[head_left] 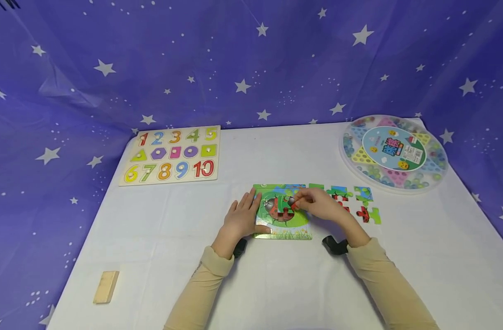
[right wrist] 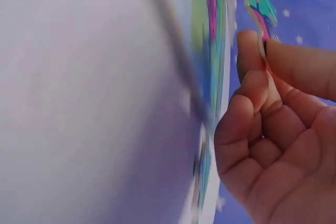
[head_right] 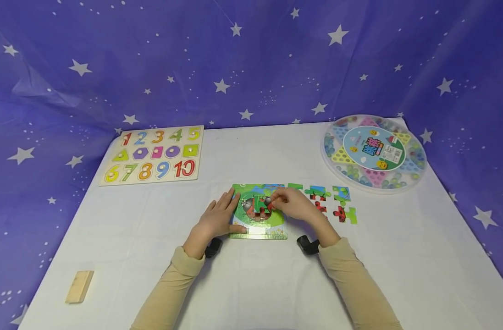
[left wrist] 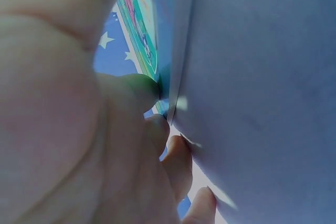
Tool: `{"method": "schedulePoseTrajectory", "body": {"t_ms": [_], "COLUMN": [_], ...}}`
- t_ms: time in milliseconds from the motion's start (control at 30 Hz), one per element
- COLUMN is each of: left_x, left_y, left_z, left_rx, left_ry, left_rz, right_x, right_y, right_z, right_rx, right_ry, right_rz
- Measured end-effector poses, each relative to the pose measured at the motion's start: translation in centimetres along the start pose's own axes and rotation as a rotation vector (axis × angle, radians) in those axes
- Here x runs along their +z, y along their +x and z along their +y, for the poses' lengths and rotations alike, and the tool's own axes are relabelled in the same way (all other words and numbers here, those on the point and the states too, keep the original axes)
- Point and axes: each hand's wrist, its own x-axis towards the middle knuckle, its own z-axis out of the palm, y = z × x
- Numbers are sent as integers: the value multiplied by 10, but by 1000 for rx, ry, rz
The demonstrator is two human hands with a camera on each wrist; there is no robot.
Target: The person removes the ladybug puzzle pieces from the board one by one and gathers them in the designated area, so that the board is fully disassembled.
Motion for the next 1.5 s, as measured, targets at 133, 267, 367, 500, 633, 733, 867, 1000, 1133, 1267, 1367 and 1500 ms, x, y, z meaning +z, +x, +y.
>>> {"method": "schedulePoseTrajectory", "body": {"t_ms": [133, 267, 367, 500, 633, 733, 867, 1000, 1133, 1267, 1367, 1500], "left_x": [0, -1, -2, -1, 0, 1, 2, 1, -1, 0, 0, 0], "left_y": [0, 0, -1, -1, 0, 1, 2, 2, 1, 1, 1, 1], "left_z": [1, 1, 1, 1, 1, 1, 0, -1, -2, -3, -3, -1], "left_rx": [3, 0, 0, 5, 9, 7, 7, 2, -3, -2, 3, 10], "left_ry": [-8, -2, 0, -3, -1, -4, -3, 11, 9, 5, -2, -12], "left_rz": [3, 2, 4, 11, 16, 16, 11, 4, 5, 4, 3, -1], "right_x": [-20, -36, -43, -45, -44, -44, -45, -44, -35, -19, -9, -1], "right_y": [-20, -39, -48, -54, -56, -57, -57, -54, -44, -35, -33, -37], "right_z": [11, 22, 26, 30, 32, 33, 33, 28, 14, 1, -3, -1], "right_rx": [45, 72, 86, 113, 137, 145, 151, 143, 71, -2, -15, -12], "right_ry": [-39, -51, -47, -57, -65, -76, -89, -113, -105, -99, -174, -286], "right_rz": [17, 37, 47, 51, 62, 74, 75, 88, 82, -5, -62, -96]}}
